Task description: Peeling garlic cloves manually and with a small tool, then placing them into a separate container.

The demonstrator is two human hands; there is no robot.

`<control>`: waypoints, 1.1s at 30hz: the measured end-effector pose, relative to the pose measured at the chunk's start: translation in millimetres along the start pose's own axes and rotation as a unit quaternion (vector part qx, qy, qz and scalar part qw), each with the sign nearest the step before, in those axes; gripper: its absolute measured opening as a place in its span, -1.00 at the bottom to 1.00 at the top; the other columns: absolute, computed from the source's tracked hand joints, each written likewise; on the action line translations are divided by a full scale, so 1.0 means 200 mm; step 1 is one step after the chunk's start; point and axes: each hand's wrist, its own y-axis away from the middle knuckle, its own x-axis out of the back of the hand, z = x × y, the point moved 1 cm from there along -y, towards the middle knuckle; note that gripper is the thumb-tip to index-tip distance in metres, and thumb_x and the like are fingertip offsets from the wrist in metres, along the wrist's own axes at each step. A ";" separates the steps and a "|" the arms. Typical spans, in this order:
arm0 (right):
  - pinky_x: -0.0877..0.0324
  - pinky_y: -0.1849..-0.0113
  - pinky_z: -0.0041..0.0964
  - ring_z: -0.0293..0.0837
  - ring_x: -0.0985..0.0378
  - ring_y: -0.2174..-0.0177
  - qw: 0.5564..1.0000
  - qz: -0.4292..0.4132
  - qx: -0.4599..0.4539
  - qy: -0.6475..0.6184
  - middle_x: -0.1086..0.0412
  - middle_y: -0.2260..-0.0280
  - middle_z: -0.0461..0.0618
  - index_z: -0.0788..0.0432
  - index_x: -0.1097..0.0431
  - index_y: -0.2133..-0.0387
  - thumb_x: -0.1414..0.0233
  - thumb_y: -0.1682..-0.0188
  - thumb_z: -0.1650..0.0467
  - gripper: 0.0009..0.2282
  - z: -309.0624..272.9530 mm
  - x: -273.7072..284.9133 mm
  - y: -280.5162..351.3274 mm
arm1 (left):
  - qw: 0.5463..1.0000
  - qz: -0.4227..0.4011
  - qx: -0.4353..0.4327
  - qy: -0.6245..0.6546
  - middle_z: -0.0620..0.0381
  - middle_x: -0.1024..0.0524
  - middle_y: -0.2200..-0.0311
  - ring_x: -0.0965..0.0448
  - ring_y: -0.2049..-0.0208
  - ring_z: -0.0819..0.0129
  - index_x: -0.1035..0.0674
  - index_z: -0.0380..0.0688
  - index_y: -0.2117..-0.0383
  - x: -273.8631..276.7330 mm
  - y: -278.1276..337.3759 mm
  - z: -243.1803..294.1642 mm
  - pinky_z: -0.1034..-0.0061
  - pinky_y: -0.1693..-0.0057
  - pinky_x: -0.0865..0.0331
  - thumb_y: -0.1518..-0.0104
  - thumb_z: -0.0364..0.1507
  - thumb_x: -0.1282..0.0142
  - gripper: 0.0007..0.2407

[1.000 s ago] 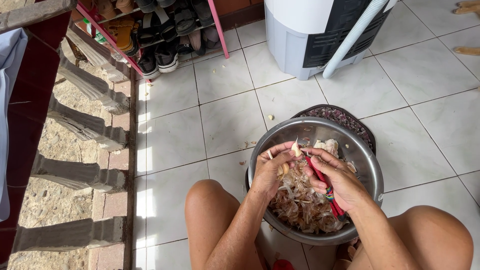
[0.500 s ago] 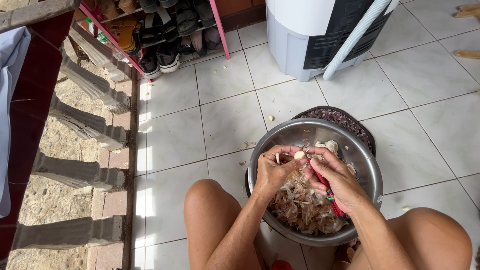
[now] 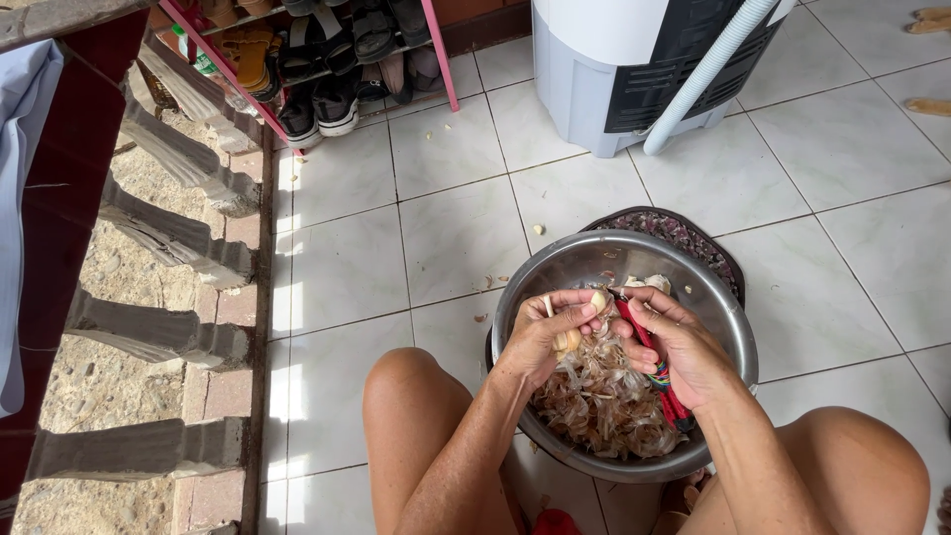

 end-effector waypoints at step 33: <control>-0.51 0.26 0.14 0.24 -0.57 0.23 0.627 0.448 -0.043 0.637 -0.55 0.25 0.19 0.20 -0.53 0.02 -0.10 -0.21 0.08 -0.59 0.24 1.43 -0.71 | 0.634 0.371 0.151 -0.661 -0.05 -0.55 0.37 -0.58 0.33 0.01 -0.56 -0.20 0.54 1.72 -0.20 -0.91 0.19 0.22 -0.42 -0.19 -0.42 -0.13 -0.84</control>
